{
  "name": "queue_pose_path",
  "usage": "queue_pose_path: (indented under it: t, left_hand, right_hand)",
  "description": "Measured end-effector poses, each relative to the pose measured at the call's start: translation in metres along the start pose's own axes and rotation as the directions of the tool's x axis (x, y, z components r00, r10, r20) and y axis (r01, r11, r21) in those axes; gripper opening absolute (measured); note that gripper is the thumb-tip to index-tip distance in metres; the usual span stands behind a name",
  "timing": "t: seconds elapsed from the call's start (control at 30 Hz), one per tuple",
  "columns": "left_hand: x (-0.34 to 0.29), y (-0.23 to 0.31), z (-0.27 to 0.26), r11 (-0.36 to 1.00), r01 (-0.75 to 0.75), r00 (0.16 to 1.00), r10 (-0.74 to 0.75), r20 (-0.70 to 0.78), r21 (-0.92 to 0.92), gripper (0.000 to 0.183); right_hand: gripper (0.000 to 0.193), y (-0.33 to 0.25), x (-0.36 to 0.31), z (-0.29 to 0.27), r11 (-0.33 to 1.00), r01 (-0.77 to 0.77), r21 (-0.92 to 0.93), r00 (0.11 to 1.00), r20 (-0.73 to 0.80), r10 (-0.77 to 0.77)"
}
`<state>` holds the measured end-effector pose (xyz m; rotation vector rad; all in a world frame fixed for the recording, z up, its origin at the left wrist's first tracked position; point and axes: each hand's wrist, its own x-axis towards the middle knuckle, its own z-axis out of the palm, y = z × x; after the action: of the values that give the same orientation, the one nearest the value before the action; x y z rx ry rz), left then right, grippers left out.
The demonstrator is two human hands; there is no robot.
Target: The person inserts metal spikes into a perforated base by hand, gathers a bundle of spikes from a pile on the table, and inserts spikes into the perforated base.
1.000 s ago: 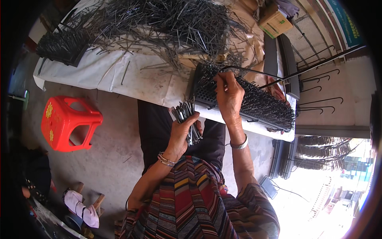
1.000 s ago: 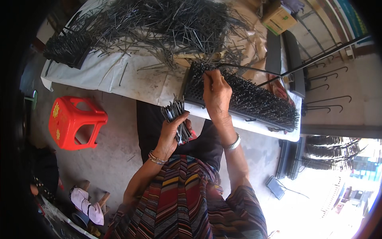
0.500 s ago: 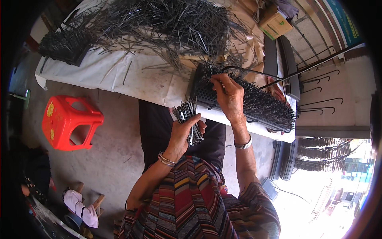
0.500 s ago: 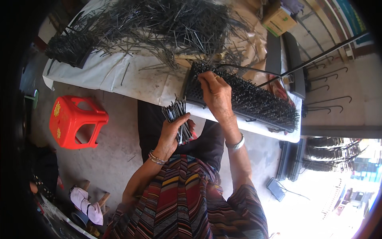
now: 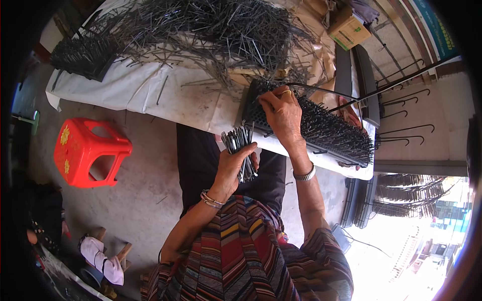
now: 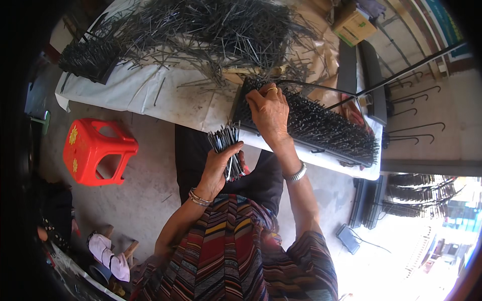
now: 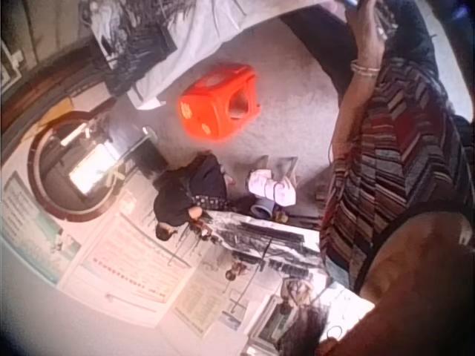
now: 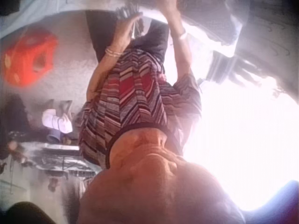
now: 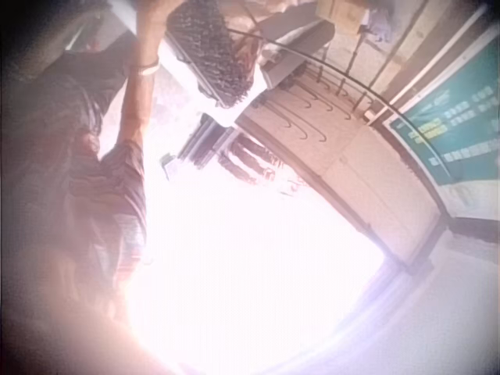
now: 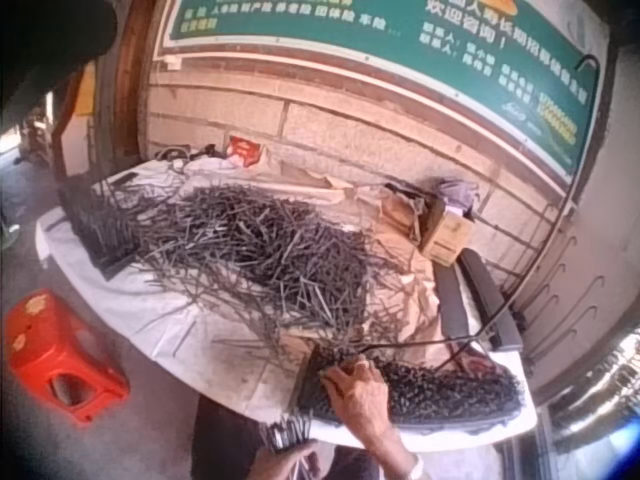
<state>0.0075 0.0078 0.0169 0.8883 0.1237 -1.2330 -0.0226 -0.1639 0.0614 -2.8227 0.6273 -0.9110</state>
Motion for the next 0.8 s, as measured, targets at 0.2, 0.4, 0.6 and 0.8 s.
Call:
queue_pose_path:
  t: [0.2, 0.4, 0.6, 0.8]
  left_hand:
    - [0.000, 0.001, -0.003, 0.999, -0.017, 1.000, 0.017, -0.001, 0.031, 0.013]
    - [0.001, 0.000, 0.000, 0.999, -0.029, 0.999, 0.029, 0.030, -0.019, 0.015]
    - [0.014, 0.012, -0.005, 0.983, -0.003, 0.999, 0.009, 0.032, -0.185, 0.016]
    - [0.028, 0.016, -0.010, 0.944, -0.115, 0.993, 0.101, -0.059, -0.309, 0.017]
  right_hand:
    - [0.013, -0.012, -0.017, -0.032, 0.723, -0.497, 0.480, 0.831, 0.502, 0.238]
    - [0.009, -0.008, -0.022, -0.036, 0.493, -0.642, 0.587, 0.733, 0.659, 0.170]
    - [0.009, -0.013, -0.022, -0.034, 0.550, -0.555, 0.624, 0.831, 0.452, 0.326]
    - [0.006, -0.019, -0.014, -0.031, 0.556, -0.503, 0.661, 0.829, 0.186, 0.528]
